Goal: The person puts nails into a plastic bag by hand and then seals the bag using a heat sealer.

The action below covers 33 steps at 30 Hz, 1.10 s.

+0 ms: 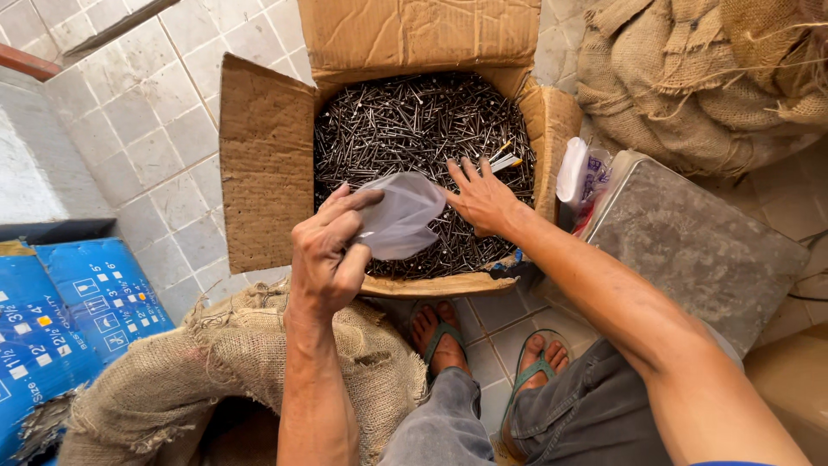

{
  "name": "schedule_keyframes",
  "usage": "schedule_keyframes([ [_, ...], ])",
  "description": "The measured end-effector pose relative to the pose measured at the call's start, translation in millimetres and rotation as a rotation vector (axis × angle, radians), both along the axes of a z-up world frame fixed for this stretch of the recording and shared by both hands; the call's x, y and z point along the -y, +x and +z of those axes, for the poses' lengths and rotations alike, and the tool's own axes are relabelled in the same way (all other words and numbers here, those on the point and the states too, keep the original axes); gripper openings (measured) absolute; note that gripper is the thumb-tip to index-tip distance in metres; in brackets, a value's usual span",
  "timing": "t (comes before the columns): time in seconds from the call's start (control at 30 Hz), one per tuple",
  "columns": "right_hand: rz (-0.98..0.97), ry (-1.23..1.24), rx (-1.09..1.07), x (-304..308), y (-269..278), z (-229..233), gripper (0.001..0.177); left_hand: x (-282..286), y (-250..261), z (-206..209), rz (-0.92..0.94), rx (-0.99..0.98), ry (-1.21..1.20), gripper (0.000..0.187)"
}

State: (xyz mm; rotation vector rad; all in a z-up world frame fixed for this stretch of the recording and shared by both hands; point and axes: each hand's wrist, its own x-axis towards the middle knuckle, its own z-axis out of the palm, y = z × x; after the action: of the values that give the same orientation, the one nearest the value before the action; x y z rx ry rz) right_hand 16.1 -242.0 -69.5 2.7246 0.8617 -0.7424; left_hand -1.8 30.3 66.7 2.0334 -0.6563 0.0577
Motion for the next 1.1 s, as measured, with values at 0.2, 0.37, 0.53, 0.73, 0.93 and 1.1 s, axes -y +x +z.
schedule_keyframes([
  [0.2, -0.006, 0.047, -0.01, -2, -10, -9, 0.088, -4, -2, 14, -0.086, -0.111, -0.153, 0.016],
  [0.37, 0.069, 0.001, 0.052, -1, -12, -22, 0.053, 2, -2, 6, -0.082, -0.007, -0.025, 0.008],
  [0.53, 0.107, 0.005, 0.059, 4, 1, -28, 0.039, 16, -3, 9, -0.068, 0.041, 0.075, 0.015],
  [0.73, 0.119, 0.052, 0.065, 0, 6, -13, 0.033, 24, 1, 7, -0.007, 0.198, 0.126, 0.019],
  [0.93, 0.096, 0.059, 0.058, -3, 4, -29, 0.031, 31, 0, 5, 0.056, 0.312, 0.145, 0.017],
  [1.1, 0.06, 0.126, 0.063, 1, 2, -66, 0.033, 36, -1, 7, 0.079, 0.374, 0.143, 0.022],
])
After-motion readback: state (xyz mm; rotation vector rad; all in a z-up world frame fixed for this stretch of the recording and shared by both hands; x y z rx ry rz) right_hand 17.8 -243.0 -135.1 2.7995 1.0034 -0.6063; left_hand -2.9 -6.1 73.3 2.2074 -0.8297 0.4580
